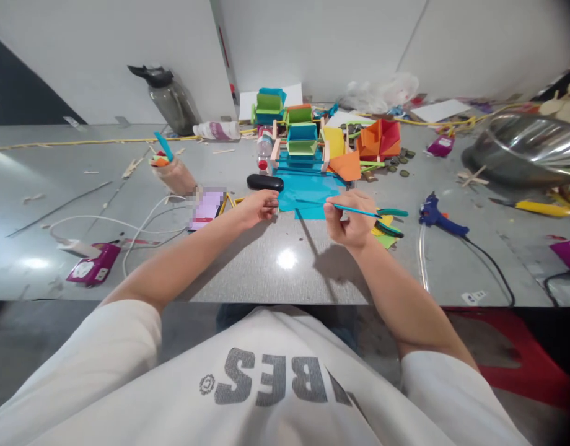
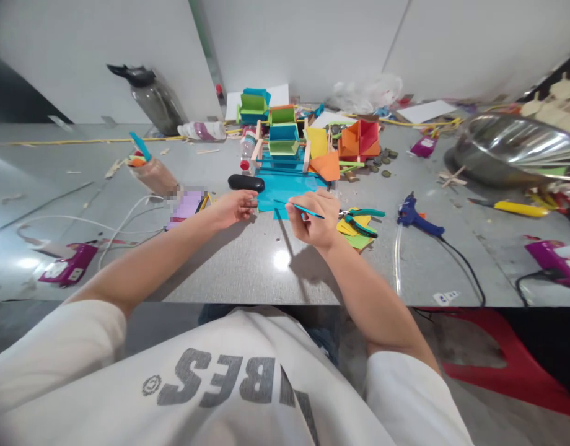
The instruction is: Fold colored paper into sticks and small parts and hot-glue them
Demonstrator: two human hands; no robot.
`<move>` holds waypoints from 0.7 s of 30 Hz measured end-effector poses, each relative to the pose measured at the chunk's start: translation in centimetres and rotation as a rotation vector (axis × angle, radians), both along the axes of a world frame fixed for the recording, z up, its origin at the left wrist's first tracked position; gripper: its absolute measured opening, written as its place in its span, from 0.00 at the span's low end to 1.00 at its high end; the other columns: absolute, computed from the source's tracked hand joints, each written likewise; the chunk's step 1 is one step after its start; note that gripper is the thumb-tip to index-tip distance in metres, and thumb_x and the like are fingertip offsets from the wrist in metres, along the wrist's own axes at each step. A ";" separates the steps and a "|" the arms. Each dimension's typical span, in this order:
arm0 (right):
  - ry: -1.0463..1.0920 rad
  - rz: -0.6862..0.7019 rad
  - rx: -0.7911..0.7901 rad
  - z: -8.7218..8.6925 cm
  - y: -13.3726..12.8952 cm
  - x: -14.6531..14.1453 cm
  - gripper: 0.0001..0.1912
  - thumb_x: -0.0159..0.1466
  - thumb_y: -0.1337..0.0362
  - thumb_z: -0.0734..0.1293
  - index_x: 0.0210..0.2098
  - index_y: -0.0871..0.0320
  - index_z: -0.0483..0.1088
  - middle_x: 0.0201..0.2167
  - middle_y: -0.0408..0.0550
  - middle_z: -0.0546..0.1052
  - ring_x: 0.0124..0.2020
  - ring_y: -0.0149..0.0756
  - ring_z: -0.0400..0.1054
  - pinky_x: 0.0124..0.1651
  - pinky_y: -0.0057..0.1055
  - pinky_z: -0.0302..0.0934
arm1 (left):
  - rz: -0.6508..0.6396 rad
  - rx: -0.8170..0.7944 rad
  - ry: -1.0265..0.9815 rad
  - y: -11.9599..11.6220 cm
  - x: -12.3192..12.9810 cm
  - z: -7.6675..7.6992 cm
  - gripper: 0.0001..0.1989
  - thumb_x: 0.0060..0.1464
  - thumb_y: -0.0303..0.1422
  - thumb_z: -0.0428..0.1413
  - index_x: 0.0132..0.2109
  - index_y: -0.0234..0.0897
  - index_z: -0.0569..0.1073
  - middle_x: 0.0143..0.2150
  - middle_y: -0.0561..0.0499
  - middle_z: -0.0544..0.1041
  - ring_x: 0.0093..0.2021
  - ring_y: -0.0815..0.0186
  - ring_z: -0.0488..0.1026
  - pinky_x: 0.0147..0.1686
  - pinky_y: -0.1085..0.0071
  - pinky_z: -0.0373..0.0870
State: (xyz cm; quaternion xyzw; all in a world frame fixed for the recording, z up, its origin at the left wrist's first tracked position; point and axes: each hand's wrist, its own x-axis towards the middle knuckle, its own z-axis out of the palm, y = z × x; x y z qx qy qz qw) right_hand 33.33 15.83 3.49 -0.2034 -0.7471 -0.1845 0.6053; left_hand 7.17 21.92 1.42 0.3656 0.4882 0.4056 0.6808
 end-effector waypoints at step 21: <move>0.010 -0.259 -0.223 -2.0 1.6 1.5 0.25 0.79 0.43 0.61 0.39 0.52 0.80 0.24 0.47 0.77 0.23 0.38 0.69 0.34 0.39 0.66 | -0.571 1.069 1.309 2.5 1.9 -0.1 0.07 0.61 0.37 0.66 0.44 0.40 0.86 0.46 0.37 0.85 0.52 0.43 0.79 0.57 0.52 0.64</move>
